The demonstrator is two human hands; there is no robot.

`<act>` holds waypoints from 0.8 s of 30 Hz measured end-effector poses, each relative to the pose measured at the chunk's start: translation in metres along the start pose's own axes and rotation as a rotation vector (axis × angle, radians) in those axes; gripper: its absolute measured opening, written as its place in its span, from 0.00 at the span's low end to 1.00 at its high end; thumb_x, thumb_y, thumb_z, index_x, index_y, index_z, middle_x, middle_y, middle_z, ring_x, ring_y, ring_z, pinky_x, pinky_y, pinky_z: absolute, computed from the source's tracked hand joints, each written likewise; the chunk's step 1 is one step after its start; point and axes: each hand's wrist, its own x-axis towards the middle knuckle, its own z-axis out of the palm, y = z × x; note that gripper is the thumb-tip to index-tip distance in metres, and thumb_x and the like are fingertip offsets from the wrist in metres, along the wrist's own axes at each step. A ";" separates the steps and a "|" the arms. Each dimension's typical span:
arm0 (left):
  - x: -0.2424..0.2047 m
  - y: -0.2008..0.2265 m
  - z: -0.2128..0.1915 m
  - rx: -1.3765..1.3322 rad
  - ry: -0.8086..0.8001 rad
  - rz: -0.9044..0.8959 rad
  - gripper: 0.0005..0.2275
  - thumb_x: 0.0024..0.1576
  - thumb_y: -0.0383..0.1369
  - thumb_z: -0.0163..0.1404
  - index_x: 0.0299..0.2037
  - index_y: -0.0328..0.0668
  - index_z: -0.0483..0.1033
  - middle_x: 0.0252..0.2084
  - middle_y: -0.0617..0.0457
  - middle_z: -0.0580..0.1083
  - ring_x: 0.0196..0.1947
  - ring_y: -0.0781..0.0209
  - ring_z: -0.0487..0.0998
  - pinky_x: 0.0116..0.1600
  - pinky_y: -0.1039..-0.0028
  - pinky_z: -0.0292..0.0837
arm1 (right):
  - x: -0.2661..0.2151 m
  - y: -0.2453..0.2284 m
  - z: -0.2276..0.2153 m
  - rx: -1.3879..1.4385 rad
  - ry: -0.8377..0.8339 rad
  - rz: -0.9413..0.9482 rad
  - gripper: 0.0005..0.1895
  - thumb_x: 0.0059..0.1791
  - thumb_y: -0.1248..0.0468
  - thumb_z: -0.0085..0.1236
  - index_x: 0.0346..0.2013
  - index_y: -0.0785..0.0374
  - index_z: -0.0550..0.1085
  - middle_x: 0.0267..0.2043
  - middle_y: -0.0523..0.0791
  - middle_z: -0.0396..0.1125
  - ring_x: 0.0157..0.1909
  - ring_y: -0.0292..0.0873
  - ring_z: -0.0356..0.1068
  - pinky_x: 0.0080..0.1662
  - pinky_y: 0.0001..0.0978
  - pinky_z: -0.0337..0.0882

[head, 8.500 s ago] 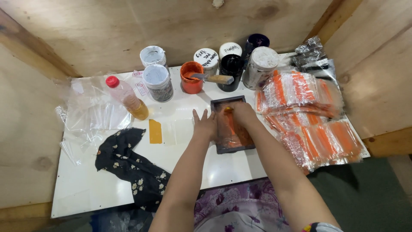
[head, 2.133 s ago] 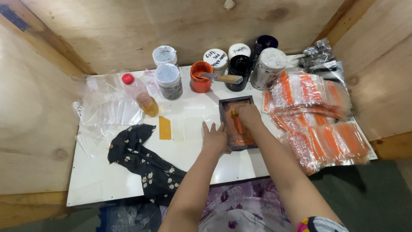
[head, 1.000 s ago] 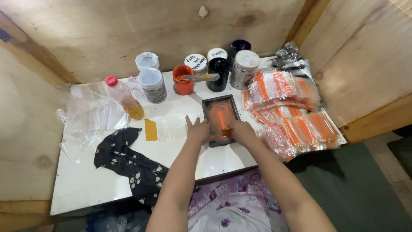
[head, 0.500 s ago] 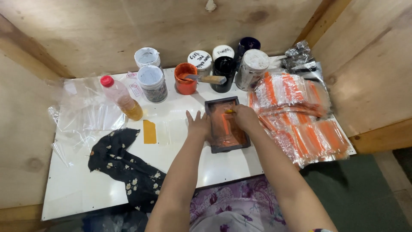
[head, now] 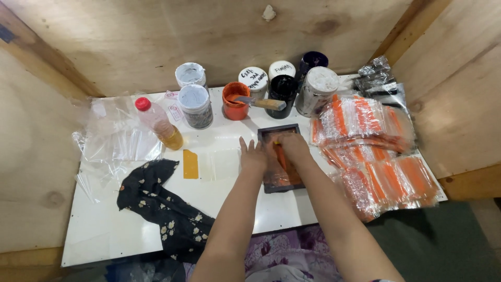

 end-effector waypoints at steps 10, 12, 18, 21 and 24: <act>-0.012 0.003 -0.009 0.034 0.008 -0.003 0.24 0.65 0.28 0.36 0.73 0.46 0.56 0.78 0.55 0.52 0.78 0.48 0.46 0.74 0.38 0.13 | -0.012 -0.030 -0.031 -0.080 -0.091 0.065 0.13 0.48 0.73 0.43 0.31 0.61 0.78 0.26 0.45 0.72 0.32 0.48 0.76 0.33 0.40 0.72; -0.015 0.002 -0.010 0.012 0.008 -0.013 0.24 0.65 0.29 0.34 0.74 0.46 0.55 0.78 0.55 0.52 0.78 0.48 0.45 0.73 0.38 0.11 | -0.022 -0.049 -0.075 -0.114 -0.184 0.047 0.14 0.48 0.73 0.44 0.27 0.57 0.77 0.25 0.44 0.71 0.32 0.45 0.76 0.33 0.36 0.73; -0.016 0.006 -0.012 0.061 0.003 -0.048 0.24 0.65 0.30 0.33 0.74 0.48 0.56 0.78 0.57 0.52 0.78 0.46 0.44 0.74 0.39 0.12 | -0.040 -0.044 -0.057 -0.112 -0.288 0.020 0.11 0.47 0.75 0.48 0.28 0.62 0.78 0.27 0.47 0.72 0.32 0.47 0.76 0.35 0.35 0.75; -0.008 0.007 -0.002 0.090 0.023 -0.049 0.24 0.65 0.30 0.32 0.74 0.49 0.56 0.78 0.57 0.53 0.78 0.46 0.43 0.74 0.39 0.13 | -0.051 -0.048 -0.065 -0.103 -0.301 0.015 0.10 0.47 0.75 0.50 0.27 0.63 0.78 0.25 0.47 0.71 0.30 0.46 0.76 0.34 0.33 0.75; -0.018 0.007 -0.009 0.085 0.022 -0.074 0.23 0.66 0.31 0.31 0.74 0.49 0.56 0.77 0.56 0.54 0.78 0.46 0.44 0.74 0.41 0.14 | -0.061 -0.062 -0.092 -0.107 -0.326 0.015 0.09 0.46 0.76 0.52 0.28 0.63 0.78 0.25 0.47 0.70 0.29 0.46 0.76 0.33 0.34 0.75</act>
